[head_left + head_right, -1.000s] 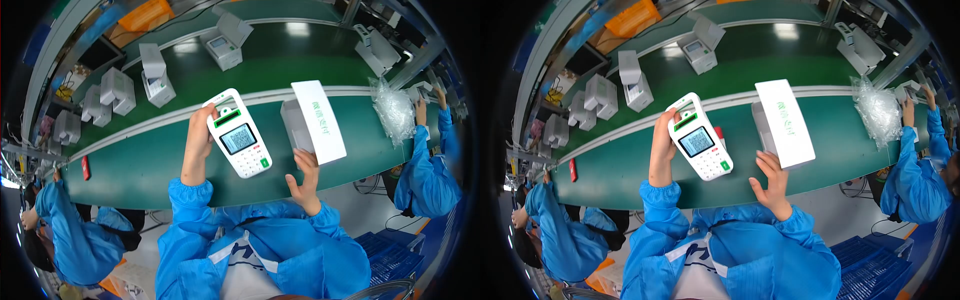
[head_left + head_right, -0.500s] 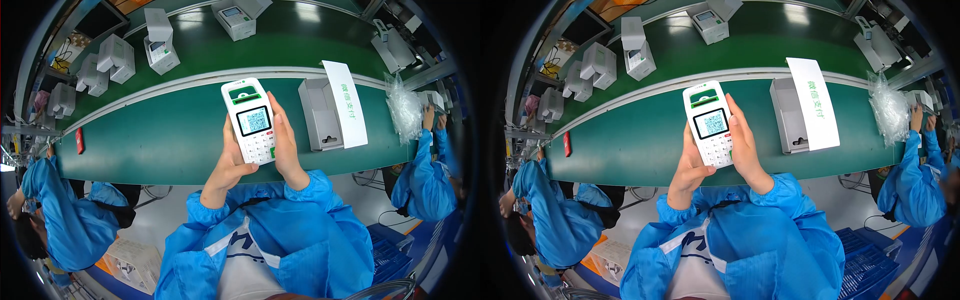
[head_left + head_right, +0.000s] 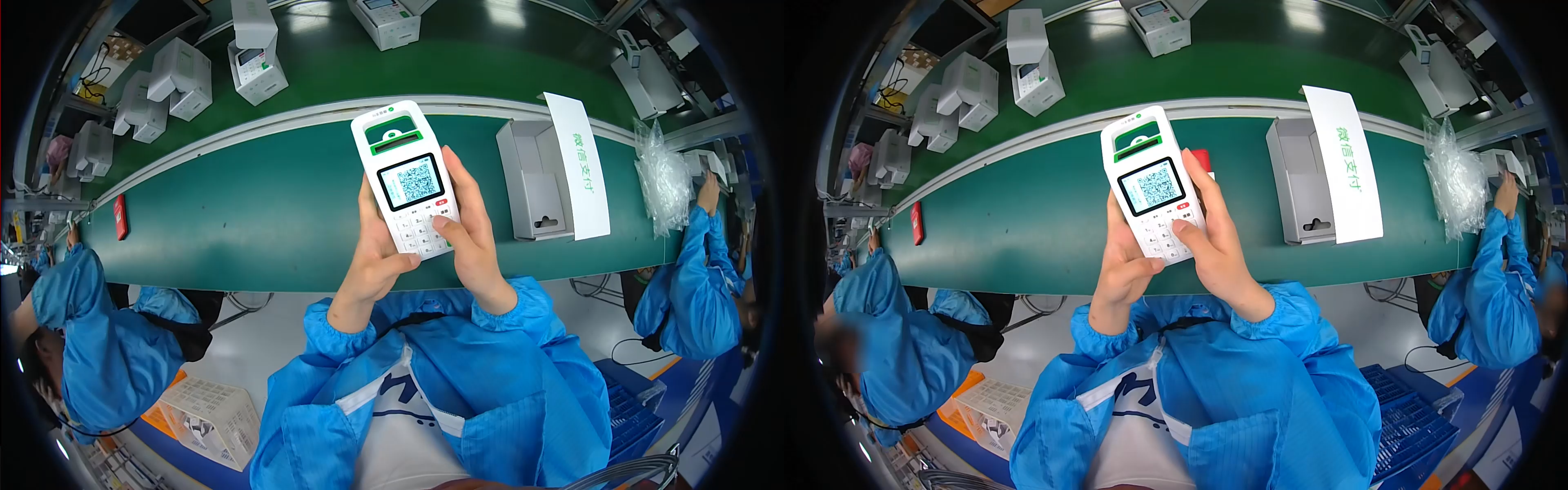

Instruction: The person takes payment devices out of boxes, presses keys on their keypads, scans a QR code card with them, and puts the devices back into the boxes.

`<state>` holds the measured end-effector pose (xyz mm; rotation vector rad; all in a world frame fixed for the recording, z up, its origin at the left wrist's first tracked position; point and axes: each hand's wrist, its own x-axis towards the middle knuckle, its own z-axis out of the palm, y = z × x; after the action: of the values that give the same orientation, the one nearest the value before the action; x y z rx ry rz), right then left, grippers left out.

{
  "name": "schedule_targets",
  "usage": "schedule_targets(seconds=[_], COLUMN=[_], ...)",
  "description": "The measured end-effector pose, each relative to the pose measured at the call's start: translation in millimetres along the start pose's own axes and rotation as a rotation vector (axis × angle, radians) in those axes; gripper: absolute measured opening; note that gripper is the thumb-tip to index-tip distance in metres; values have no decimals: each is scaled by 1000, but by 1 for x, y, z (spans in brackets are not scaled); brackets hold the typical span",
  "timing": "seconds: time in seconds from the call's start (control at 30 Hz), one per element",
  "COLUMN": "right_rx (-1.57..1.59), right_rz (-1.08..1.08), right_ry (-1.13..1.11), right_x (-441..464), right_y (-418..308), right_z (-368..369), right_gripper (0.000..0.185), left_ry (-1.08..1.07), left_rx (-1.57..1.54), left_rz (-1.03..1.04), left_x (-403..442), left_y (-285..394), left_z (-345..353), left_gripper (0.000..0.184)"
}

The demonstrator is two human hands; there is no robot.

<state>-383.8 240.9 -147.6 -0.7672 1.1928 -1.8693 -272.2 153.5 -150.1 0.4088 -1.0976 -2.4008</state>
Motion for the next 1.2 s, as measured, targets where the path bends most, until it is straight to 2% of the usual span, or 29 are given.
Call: schedule_targets(seconds=[0.7, 1.0, 1.2], right_rx=[-13, -145, -80], right_rz=[-95, -181, -151], right_ry=[-2, 20, 13], right_x=[4, -1, 2], right_y=[0, 9, 6], right_z=[-20, -27, -29], right_gripper=[65, 65, 66], left_ry=[-16, -22, -39], left_rx=[57, 90, 84], left_rz=[15, 9, 14], left_x=[13, 15, 21], left_y=[-7, -14, -11], left_z=[8, 14, 17], left_gripper=[116, 115, 115])
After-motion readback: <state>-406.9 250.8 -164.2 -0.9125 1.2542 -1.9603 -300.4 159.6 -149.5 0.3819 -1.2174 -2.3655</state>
